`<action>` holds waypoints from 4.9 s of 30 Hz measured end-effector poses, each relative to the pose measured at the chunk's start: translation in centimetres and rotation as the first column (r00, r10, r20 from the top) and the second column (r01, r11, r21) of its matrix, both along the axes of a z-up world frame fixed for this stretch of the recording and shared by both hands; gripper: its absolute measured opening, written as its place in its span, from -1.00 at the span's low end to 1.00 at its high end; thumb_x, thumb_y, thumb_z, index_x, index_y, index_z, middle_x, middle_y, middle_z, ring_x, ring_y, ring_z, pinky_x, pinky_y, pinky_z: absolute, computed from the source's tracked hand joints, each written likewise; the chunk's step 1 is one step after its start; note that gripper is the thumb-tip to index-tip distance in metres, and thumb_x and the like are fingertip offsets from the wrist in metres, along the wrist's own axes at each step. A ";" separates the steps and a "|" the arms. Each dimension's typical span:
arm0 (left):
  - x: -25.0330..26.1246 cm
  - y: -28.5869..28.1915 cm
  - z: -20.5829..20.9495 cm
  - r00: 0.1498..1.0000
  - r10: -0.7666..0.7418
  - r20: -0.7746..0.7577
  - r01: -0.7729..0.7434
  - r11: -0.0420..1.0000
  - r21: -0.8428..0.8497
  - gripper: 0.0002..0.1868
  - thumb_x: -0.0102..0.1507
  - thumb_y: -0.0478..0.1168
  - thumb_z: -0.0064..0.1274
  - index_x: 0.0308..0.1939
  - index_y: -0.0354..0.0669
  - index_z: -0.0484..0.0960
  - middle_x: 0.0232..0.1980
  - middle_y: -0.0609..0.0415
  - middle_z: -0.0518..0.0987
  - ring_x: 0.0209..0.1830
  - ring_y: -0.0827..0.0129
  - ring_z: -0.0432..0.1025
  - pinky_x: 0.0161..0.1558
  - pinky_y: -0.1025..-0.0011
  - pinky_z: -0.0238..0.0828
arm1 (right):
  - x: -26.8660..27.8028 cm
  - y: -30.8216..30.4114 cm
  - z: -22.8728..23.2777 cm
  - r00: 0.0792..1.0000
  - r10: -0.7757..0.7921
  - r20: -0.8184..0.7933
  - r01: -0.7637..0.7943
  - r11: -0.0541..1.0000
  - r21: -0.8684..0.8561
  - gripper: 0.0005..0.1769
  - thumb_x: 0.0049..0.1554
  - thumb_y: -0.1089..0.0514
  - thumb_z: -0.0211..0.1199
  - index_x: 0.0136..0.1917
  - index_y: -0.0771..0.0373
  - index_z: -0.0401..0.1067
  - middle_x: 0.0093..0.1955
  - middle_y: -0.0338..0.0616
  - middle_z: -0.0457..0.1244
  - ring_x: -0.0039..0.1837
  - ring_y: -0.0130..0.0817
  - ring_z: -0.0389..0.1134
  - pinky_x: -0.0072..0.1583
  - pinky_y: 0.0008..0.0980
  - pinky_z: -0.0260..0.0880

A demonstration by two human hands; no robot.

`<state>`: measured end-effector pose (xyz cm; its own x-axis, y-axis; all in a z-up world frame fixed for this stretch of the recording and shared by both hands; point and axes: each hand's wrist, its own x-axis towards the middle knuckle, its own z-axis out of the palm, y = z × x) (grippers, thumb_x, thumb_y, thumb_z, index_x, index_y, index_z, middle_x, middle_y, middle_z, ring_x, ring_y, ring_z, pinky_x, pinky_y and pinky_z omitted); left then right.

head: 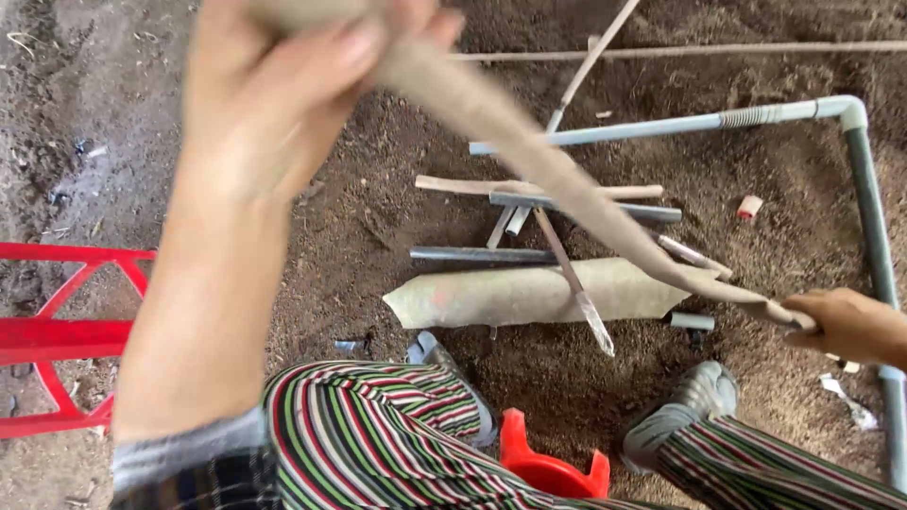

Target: Cutting a PVC pipe using a handheld hacksaw blade and a sickle while sitting on a small stool.

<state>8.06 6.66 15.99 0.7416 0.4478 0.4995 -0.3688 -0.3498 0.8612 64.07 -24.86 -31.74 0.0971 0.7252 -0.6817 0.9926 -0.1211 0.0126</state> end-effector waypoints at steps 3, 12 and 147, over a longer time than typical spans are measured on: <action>-7.9 -1.1 -2.9 0.996 -0.051 -0.072 0.049 0.998 -0.026 -0.70 0.54 -0.20 0.07 0.32 -0.05 0.40 0.30 0.05 0.64 0.37 0.29 0.62 0.68 0.16 0.68 | -1.6 0.6 1.9 0.989 0.053 0.141 -0.054 0.999 0.002 -0.55 0.19 -0.39 0.26 0.30 -0.37 0.43 0.08 -0.70 0.53 0.14 -0.71 0.58 0.37 -0.55 0.56; -32.6 -8.6 -21.6 0.980 0.146 -0.133 -0.196 0.797 -0.571 -0.47 0.45 -0.10 0.29 0.49 0.00 0.55 0.32 -0.09 0.66 0.22 0.13 0.53 0.30 0.12 0.48 | -14.6 8.5 16.1 0.965 -0.060 0.255 0.023 0.989 0.144 -0.47 0.41 -0.51 -0.11 0.13 -0.19 0.48 -0.05 -0.50 0.53 0.02 -0.54 0.62 0.33 -0.31 0.62; 10.2 -8.3 -65.6 0.332 0.782 -0.527 -0.136 0.593 0.794 -0.81 0.18 -0.10 0.21 -0.23 -0.06 0.63 -0.20 0.07 0.53 -0.09 0.06 0.49 -0.23 0.04 0.53 | -37.3 2.0 5.4 0.869 -0.443 -0.220 0.488 0.839 0.240 -0.05 0.24 0.30 -0.12 0.83 -0.25 -0.11 0.01 0.02 0.40 -0.08 0.15 0.57 0.05 0.08 0.65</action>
